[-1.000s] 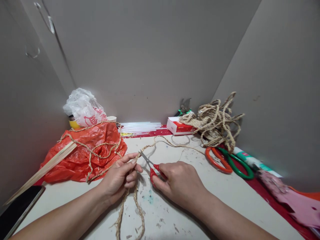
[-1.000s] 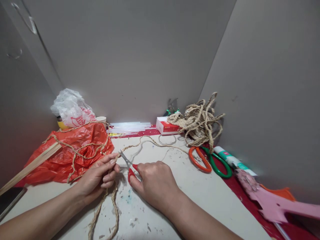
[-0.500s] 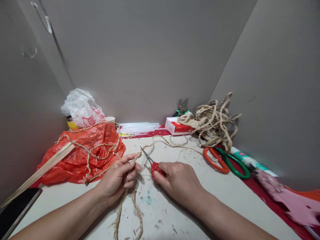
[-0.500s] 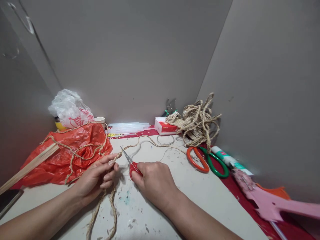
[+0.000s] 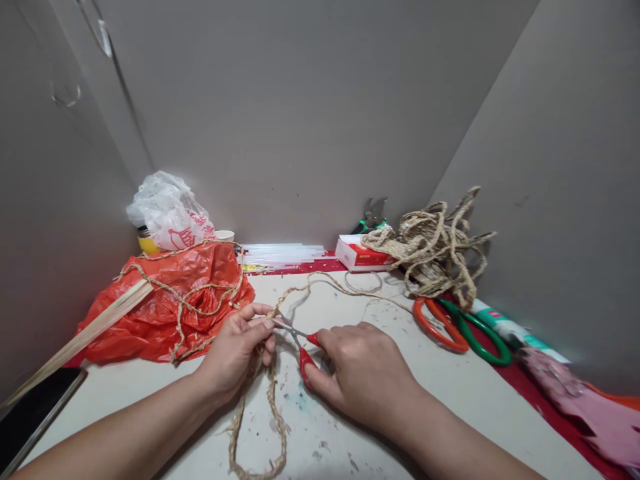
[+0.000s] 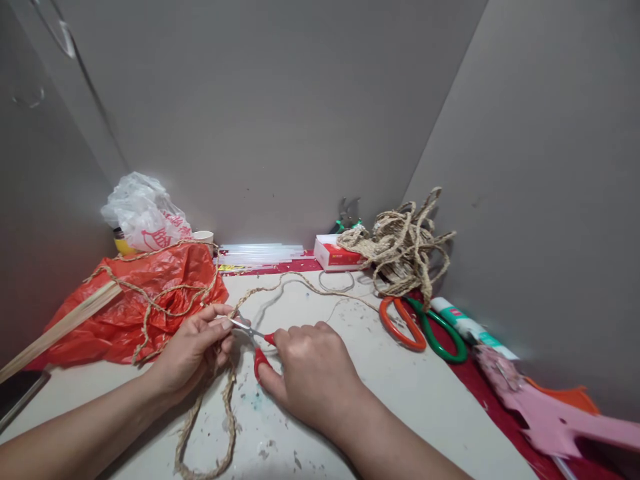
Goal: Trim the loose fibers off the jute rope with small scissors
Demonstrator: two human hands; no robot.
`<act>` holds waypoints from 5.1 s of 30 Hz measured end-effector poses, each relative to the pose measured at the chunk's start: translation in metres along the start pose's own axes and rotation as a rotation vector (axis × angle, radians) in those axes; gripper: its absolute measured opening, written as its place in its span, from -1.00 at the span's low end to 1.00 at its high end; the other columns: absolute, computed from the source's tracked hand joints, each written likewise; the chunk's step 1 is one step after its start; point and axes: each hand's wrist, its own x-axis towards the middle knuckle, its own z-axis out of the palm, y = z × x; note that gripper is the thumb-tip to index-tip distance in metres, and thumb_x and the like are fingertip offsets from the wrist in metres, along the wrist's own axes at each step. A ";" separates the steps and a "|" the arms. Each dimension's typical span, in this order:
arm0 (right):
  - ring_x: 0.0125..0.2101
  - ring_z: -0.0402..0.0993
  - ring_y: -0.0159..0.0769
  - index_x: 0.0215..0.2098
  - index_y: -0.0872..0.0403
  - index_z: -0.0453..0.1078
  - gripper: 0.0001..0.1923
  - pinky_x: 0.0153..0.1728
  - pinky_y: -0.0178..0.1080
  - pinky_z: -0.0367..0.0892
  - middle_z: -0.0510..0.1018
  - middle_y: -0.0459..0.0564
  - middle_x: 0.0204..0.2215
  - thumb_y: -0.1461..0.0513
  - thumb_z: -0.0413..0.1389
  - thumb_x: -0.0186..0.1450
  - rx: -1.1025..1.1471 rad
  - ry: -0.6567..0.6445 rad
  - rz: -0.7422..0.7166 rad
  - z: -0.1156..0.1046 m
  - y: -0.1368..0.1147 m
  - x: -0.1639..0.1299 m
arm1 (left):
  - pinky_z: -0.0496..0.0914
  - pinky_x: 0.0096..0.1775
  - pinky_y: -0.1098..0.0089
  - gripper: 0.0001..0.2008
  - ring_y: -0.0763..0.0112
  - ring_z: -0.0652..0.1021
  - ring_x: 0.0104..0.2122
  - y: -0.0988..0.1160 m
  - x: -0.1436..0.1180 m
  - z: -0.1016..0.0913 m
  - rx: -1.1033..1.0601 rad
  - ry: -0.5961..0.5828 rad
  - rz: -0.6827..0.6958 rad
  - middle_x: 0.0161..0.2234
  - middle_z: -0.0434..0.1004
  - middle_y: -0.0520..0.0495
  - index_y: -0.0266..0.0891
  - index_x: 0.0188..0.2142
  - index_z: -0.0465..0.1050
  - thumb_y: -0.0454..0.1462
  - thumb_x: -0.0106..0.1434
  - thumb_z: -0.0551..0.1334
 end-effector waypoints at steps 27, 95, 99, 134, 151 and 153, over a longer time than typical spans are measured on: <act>-0.62 0.34 -0.34 -0.55 0.07 0.39 -0.72 -0.44 -0.26 0.02 0.49 -0.06 -0.66 0.12 -0.01 0.20 0.002 -0.073 0.050 0.003 0.001 0.003 | 0.30 -0.47 0.51 -0.70 0.48 0.50 -0.46 -0.008 0.002 0.000 0.048 0.027 -0.010 -0.32 0.59 -0.17 -0.27 -0.24 0.34 -0.25 0.05 0.35; -0.72 0.03 -0.55 -0.45 0.16 0.46 -0.67 -0.65 -0.38 -0.11 0.25 -0.21 -0.77 0.06 0.29 0.00 1.594 0.034 0.548 0.021 -0.008 0.008 | 0.20 -0.64 0.55 -0.70 0.61 0.37 -0.68 -0.018 -0.008 0.003 0.163 -0.192 -0.079 -0.46 0.53 -0.09 -0.33 -0.38 0.38 -0.13 0.00 0.28; -0.71 0.05 -0.54 -0.45 0.16 0.48 -0.65 -0.65 -0.39 -0.10 0.28 -0.18 -0.75 0.05 0.31 -0.03 1.594 0.037 0.554 0.024 -0.005 0.009 | 0.20 -0.67 0.57 -0.72 0.63 0.35 -0.71 -0.020 -0.008 0.003 0.111 -0.203 -0.095 -0.58 0.46 0.01 -0.33 -0.45 0.41 -0.15 -0.06 0.33; -0.73 0.08 -0.52 -0.42 0.15 0.47 -0.71 -0.65 -0.36 -0.05 0.27 -0.21 -0.78 0.06 0.23 0.08 1.494 0.017 0.469 0.031 0.010 0.005 | -0.14 -0.69 0.55 -0.74 0.72 0.05 -0.75 -0.012 -0.014 0.005 -0.030 -0.257 -0.294 -0.66 0.24 0.13 -0.32 -0.42 0.44 -0.18 -0.05 0.36; -0.63 0.11 -0.42 -0.65 0.06 0.21 -0.76 -0.53 -0.29 -0.09 0.31 -0.12 -0.72 0.13 0.05 0.11 0.079 -0.095 0.009 0.007 0.012 -0.002 | -0.01 -0.71 0.53 -0.77 0.65 0.12 -0.79 -0.018 0.002 -0.004 0.113 0.094 0.008 -0.79 0.15 0.21 -0.33 -0.39 0.43 -0.19 0.02 0.28; -0.64 0.12 -0.41 -0.65 0.05 0.24 -0.75 -0.53 -0.28 -0.10 0.32 -0.11 -0.73 0.12 0.04 0.11 0.027 -0.113 -0.006 0.006 0.010 -0.002 | -0.02 -0.71 0.52 -0.77 0.65 0.11 -0.79 -0.018 0.002 -0.003 0.139 0.106 0.011 -0.79 0.15 0.21 -0.33 -0.38 0.44 -0.19 0.02 0.28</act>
